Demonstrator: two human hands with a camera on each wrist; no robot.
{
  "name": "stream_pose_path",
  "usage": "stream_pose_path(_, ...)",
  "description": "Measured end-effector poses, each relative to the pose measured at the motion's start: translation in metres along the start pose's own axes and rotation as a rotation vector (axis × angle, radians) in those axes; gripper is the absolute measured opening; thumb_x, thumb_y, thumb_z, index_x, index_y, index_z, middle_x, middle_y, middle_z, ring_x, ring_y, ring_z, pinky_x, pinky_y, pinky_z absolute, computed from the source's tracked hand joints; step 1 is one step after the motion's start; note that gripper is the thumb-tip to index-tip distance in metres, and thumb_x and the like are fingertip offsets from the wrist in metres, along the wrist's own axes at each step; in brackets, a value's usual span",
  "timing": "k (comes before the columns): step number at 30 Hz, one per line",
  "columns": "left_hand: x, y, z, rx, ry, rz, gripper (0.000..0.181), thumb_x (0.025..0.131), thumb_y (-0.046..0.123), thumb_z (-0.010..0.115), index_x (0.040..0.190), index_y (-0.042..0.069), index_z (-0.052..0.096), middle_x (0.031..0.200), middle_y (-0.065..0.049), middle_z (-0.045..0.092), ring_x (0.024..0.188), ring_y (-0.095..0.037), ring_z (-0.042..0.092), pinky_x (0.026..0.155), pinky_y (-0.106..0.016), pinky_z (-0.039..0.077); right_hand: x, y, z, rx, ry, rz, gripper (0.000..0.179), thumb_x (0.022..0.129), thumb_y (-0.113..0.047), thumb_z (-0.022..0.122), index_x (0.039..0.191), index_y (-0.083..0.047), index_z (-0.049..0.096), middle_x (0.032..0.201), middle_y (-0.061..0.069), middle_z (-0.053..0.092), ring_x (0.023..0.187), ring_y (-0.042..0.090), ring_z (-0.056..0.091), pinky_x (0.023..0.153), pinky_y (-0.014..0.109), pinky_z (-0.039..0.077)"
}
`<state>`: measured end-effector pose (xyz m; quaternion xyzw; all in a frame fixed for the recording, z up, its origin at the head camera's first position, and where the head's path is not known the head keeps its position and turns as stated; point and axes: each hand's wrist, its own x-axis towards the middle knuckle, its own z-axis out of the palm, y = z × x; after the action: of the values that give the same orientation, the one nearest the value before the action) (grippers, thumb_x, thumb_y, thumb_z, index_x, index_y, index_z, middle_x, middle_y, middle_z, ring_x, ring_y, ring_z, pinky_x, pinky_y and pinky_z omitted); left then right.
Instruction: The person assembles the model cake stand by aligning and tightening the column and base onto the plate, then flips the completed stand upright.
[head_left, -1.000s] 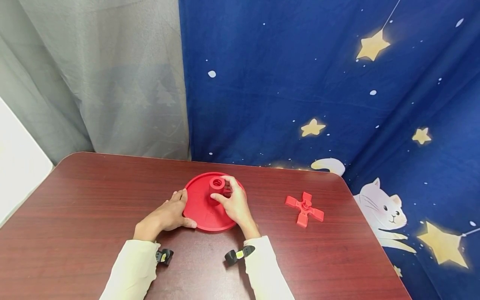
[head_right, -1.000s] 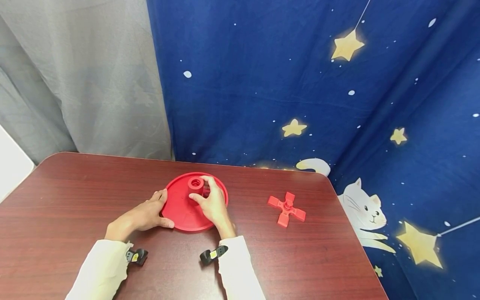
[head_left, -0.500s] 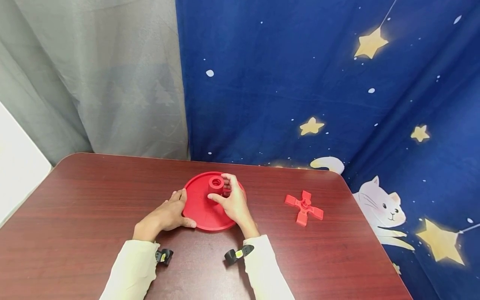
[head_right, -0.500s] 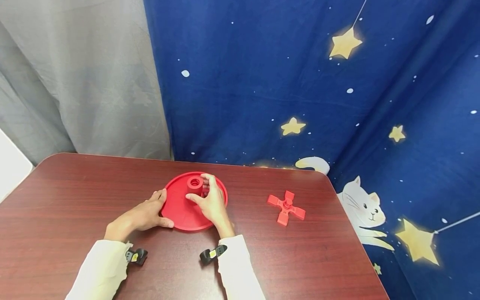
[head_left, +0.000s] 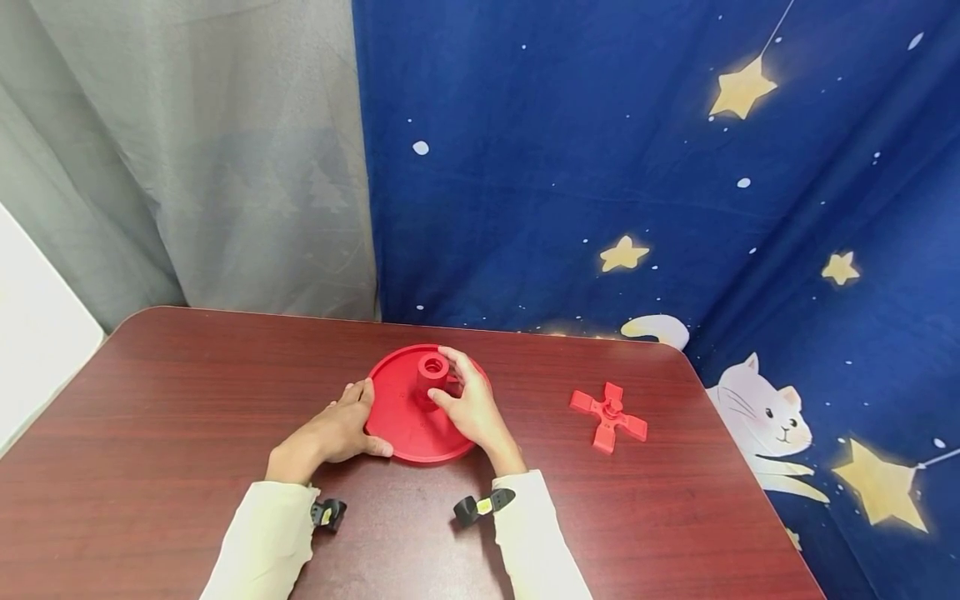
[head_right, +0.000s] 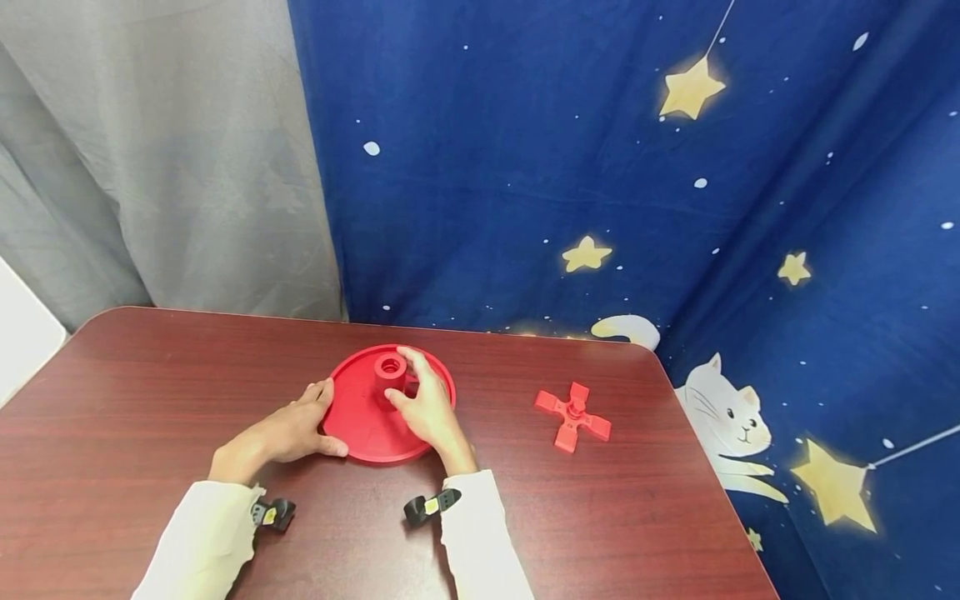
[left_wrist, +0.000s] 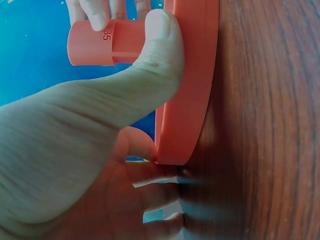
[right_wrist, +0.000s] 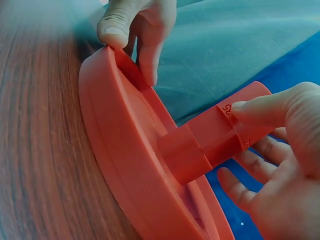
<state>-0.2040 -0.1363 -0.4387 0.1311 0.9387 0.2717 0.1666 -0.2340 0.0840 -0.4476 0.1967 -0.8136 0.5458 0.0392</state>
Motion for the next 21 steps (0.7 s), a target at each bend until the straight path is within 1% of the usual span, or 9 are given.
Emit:
stream_pose_path(9,-0.0012,0.0013,-0.0003,0.002,0.004,0.002,0.117,0.076,0.041,0.083,0.149,-0.018,0.014,0.156,-0.037,0.017,0.144,-0.055,0.014,0.116,-0.065,0.02,0.0013,0.0012,0.002,0.001,0.051,0.006,0.055,0.083,0.0,0.076,0.134,-0.003,0.055,0.124,0.016,0.064,0.112,0.033,0.063,0.097,0.048,0.053)
stream_pose_path(16,-0.0007,0.0016,-0.0003,0.008,0.004,-0.004,0.118,0.076,0.042,0.083,0.149,-0.018,0.014,0.155,-0.037,0.017,0.144,-0.055,0.015,0.116,-0.065,0.02,0.0017,0.0012,0.0053,0.001,0.096,0.02,0.053,0.08,-0.002,0.081,0.127,-0.006,0.058,0.117,0.015,0.066,0.106,0.031,0.064,0.094,0.042,0.055)
stream_pose_path(21,-0.0002,0.001,0.0002,0.007,0.004,-0.004,0.118,0.076,0.042,0.083,0.15,-0.018,0.014,0.156,-0.037,0.017,0.144,-0.055,0.015,0.116,-0.065,0.02,0.0015,0.001,0.0072,-0.006,0.121,0.06,0.053,0.078,-0.005,0.083,0.125,-0.008,0.058,0.116,0.012,0.066,0.105,0.027,0.065,0.092,0.037,0.056)
